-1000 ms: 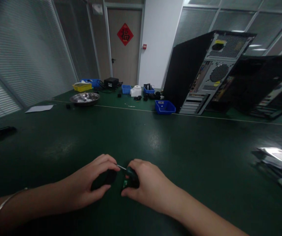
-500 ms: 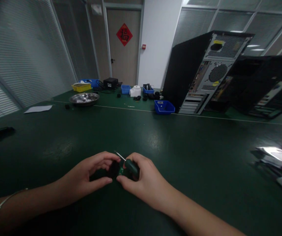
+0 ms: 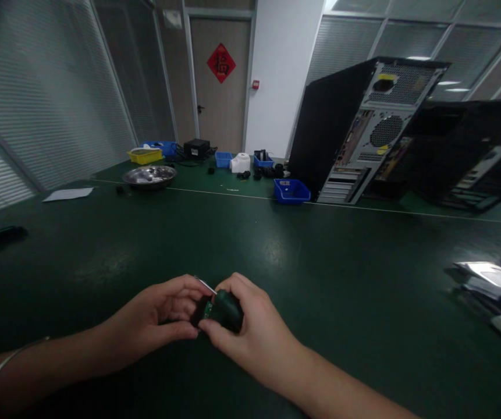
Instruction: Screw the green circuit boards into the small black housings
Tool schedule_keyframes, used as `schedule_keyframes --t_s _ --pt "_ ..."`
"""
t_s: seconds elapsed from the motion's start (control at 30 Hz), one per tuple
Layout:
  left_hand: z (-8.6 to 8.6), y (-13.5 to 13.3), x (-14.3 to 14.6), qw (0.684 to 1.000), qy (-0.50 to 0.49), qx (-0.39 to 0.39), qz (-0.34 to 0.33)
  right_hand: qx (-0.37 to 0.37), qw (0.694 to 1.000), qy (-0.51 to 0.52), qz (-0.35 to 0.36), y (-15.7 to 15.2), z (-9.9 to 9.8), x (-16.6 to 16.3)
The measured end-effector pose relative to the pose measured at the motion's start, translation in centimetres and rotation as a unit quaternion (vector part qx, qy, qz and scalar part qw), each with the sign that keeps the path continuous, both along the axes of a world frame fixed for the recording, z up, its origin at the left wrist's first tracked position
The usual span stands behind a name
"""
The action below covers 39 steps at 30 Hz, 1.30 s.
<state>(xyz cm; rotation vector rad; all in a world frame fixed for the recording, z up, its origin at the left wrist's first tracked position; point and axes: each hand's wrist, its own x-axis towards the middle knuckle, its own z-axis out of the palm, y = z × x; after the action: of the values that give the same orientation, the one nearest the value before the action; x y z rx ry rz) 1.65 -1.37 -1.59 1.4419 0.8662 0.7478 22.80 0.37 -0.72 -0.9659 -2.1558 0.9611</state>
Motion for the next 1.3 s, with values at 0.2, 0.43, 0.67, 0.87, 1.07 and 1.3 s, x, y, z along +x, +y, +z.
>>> schedule_keyframes --t_s 0.2,0.43,0.67,0.87,1.07,1.3 --pt "-0.1 0.0 0.0 1.000 -0.015 -0.025 0.002 0.032 0.999 -0.026 -0.012 -0.2 -0.1 0.0" --pt "-0.2 -0.2 0.1 0.999 -0.031 -0.043 -0.008 0.084 0.993 -0.084 0.002 -0.7 -0.3 0.1" --pt "0.3 -0.2 0.6 1.000 -0.020 -0.014 -0.003 0.158 0.979 -0.125 0.021 -1.2 -0.8 -0.2" --pt "0.6 -0.3 0.7 1.000 0.006 0.006 0.012 0.175 0.977 -0.117 0.028 -1.2 -0.9 -0.1" --pt "1.0 1.5 -0.6 0.990 -0.072 -0.032 0.119 0.145 0.987 -0.068 0.021 -1.0 -0.5 0.2" --pt "1.2 7.4 -6.2 0.887 -0.180 -0.008 0.425 0.076 0.997 -0.023 0.011 -0.1 -0.5 0.5"
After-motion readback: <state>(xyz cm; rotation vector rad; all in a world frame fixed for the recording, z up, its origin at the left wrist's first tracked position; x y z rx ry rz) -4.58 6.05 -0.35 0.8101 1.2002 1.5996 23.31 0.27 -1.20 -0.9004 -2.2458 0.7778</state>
